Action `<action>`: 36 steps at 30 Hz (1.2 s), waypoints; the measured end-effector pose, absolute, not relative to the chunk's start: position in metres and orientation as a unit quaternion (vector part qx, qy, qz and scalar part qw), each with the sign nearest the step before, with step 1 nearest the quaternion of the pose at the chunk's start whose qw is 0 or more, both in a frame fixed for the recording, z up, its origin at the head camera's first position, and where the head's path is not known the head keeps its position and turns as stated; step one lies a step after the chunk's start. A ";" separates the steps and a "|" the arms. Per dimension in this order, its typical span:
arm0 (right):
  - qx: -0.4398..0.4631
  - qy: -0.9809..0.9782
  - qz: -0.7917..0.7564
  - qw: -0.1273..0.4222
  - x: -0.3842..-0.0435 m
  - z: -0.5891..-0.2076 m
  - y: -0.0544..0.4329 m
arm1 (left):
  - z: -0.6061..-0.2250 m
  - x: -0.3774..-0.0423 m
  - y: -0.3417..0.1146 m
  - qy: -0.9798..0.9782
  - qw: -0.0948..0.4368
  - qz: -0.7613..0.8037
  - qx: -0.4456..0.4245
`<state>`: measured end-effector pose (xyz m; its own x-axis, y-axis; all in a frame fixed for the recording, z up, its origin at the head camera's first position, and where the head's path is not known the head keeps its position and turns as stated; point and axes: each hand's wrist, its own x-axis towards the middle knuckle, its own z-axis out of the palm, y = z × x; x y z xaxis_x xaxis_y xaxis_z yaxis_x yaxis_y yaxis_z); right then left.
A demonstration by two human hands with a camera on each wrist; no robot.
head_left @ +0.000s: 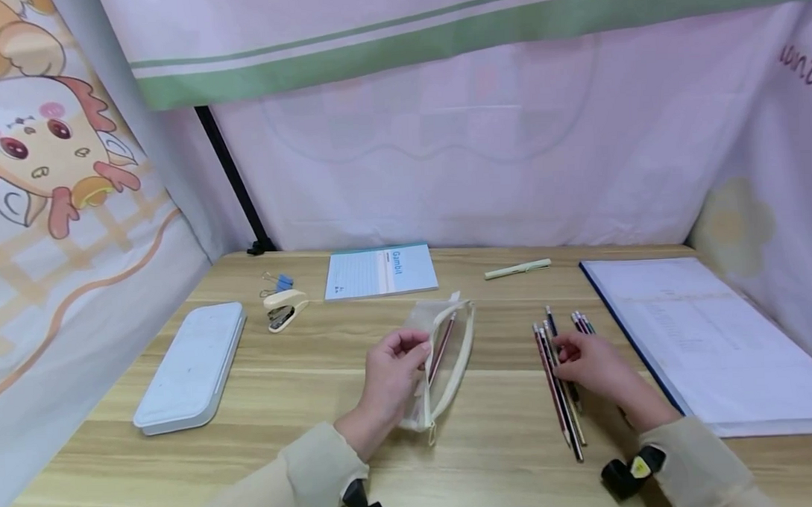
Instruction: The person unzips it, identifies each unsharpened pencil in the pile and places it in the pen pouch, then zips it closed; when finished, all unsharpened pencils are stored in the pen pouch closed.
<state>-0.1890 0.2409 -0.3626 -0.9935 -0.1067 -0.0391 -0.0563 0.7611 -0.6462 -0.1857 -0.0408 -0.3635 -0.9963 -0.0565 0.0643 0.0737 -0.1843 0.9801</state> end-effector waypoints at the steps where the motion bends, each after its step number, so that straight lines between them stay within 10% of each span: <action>1: -0.049 0.943 -0.328 0.037 -0.189 -0.361 0.241 | -0.363 -0.185 -0.041 -0.636 0.043 -0.771 -0.008; 36: 0.046 0.937 -0.324 0.118 -0.186 -0.357 0.237 | -0.360 -0.187 -0.039 -0.609 0.055 -0.791 -0.004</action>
<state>-0.1863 0.2374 -0.3568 -0.9678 0.0106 -0.2513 0.1636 0.7854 -0.5970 -0.1871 -0.0390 -0.3597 -0.9940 -0.0816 0.0726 0.0911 -0.2522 0.9634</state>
